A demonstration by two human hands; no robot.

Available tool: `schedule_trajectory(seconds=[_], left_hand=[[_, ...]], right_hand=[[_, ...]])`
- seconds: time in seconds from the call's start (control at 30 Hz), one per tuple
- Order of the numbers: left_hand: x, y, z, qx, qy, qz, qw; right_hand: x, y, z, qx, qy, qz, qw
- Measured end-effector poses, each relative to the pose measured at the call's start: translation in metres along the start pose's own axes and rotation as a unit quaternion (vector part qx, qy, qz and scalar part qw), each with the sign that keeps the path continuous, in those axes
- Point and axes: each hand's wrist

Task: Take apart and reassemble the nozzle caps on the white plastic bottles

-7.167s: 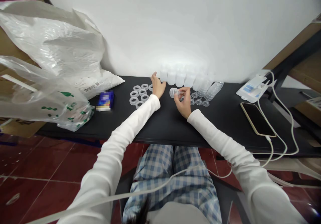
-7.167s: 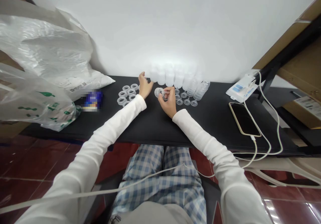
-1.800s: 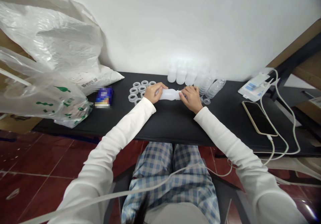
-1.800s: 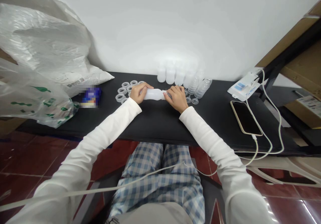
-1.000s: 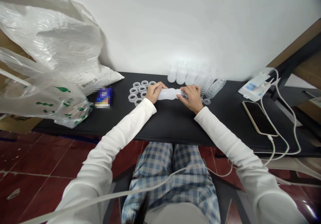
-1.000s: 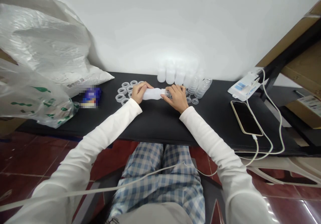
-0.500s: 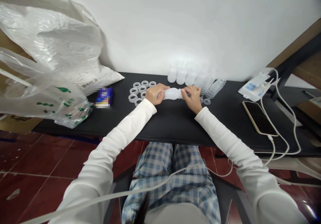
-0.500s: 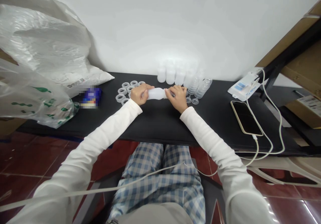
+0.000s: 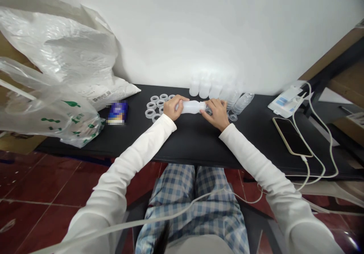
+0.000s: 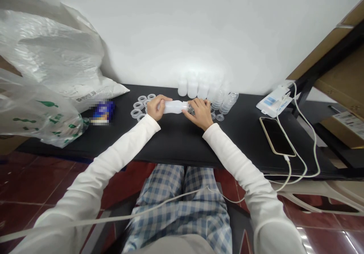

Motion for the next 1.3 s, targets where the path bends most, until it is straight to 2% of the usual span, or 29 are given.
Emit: schedule_trajectory(seconds=[0.17,0.33,0.6,0.83,0.97,1.03,1.1,1.2,1.3], left_hand=[[0.001,-0.001,-0.003,-0.006,0.013,-0.003,1.0],[0.001,-0.004,-0.007,0.027,0.024,-0.015,0.999],[0.0,-0.002,-0.009,0.089,0.024,-0.012,0.996],[0.002,-0.001,-0.006,0.056,0.035,-0.029,0.997],[0.002,-0.001,-0.004,0.027,0.031,-0.004,0.999],[0.002,-0.001,-0.004,0.007,0.026,0.023,0.999],[0.002,0.0,-0.005,-0.017,0.017,0.055,0.998],[0.003,0.0,-0.006,-0.057,0.009,0.087,0.995],[0.005,-0.001,-0.007,-0.076,0.0,0.085,0.994]], right_hand=[[0.003,0.0,0.005,-0.018,0.018,0.0,1.0],[0.001,0.002,0.013,-0.05,0.064,-0.027,0.996],[-0.002,0.004,0.01,-0.026,0.107,-0.05,0.993],[-0.003,0.004,0.009,-0.008,0.096,-0.055,0.994],[-0.009,0.007,0.011,-0.004,0.041,-0.057,0.998],[-0.015,0.01,0.015,0.026,0.019,-0.03,0.999],[-0.021,0.013,0.023,0.087,-0.009,0.032,0.996],[-0.026,0.016,0.039,0.177,-0.071,0.126,0.973],[-0.024,0.014,0.055,0.229,-0.116,0.144,0.956]])
Point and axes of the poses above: each hand's wrist, its own y-axis towards the middle knuckle, its own x-axis out of the palm, z = x × y, and after that the axes turned 3 degrees about z, right-handed
